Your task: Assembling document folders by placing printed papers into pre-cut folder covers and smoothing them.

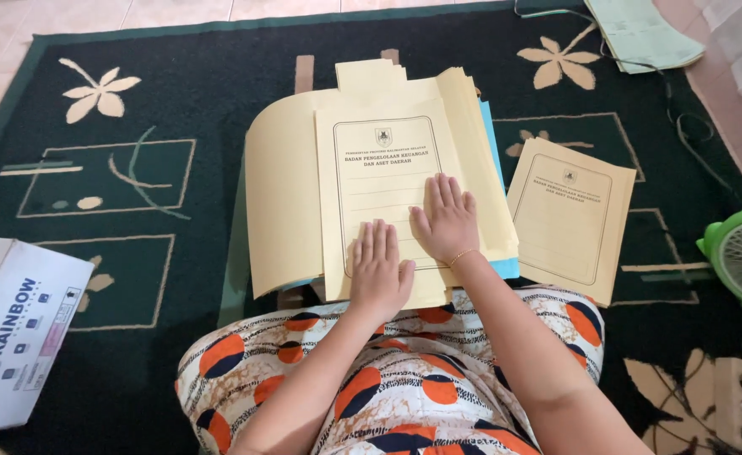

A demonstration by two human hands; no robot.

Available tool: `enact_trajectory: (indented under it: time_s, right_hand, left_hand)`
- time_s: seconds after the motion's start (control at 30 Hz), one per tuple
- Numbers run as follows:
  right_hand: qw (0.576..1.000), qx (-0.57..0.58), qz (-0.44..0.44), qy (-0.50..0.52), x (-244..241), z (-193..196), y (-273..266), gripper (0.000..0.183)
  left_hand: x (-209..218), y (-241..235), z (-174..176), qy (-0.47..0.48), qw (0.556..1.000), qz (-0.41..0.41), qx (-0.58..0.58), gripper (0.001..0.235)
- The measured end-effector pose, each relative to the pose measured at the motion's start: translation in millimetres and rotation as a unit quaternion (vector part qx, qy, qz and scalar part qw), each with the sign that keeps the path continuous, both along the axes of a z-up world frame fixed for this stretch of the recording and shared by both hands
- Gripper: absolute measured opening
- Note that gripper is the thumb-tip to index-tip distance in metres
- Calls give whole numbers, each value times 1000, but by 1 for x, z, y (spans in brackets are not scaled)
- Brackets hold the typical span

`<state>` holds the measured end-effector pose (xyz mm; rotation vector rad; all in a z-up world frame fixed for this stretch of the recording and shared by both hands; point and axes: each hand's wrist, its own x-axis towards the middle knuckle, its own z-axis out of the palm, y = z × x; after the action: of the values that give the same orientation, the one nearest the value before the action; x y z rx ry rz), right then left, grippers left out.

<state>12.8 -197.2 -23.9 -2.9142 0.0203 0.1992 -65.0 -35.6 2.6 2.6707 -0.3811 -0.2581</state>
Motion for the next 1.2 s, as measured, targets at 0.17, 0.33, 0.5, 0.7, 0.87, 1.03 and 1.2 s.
enact_trajectory:
  time_s: [0.17, 0.33, 0.5, 0.7, 0.87, 1.03, 1.2]
  right_hand:
    - [1000, -4, 4, 3, -1, 2, -1, 79]
    - [1000, 1, -3, 16, -1, 6, 2, 79]
    - [1000, 2, -5, 30, -1, 17, 4, 79]
    - [999, -2, 3, 38, 1, 21, 3, 81]
    - [999, 11, -3, 32, 0, 18, 4, 81]
    - [1000, 9, -1, 27, 0, 18, 3, 81]
    - [1000, 10, -2, 19, 2, 10, 0, 82]
  left_hand:
    - [44, -2, -5, 12, 999, -12, 36, 71]
    - [122, 0, -27, -36, 996, -9, 75, 73]
    - [199, 3, -26, -53, 993, -5, 105, 71]
    - [274, 16, -45, -84, 990, 13, 114, 69]
    - [290, 47, -39, -72, 982, 88, 152, 69]
    - [265, 65, -32, -66, 978, 127, 150, 73]
    - [212, 68, -26, -54, 981, 126, 136, 77]
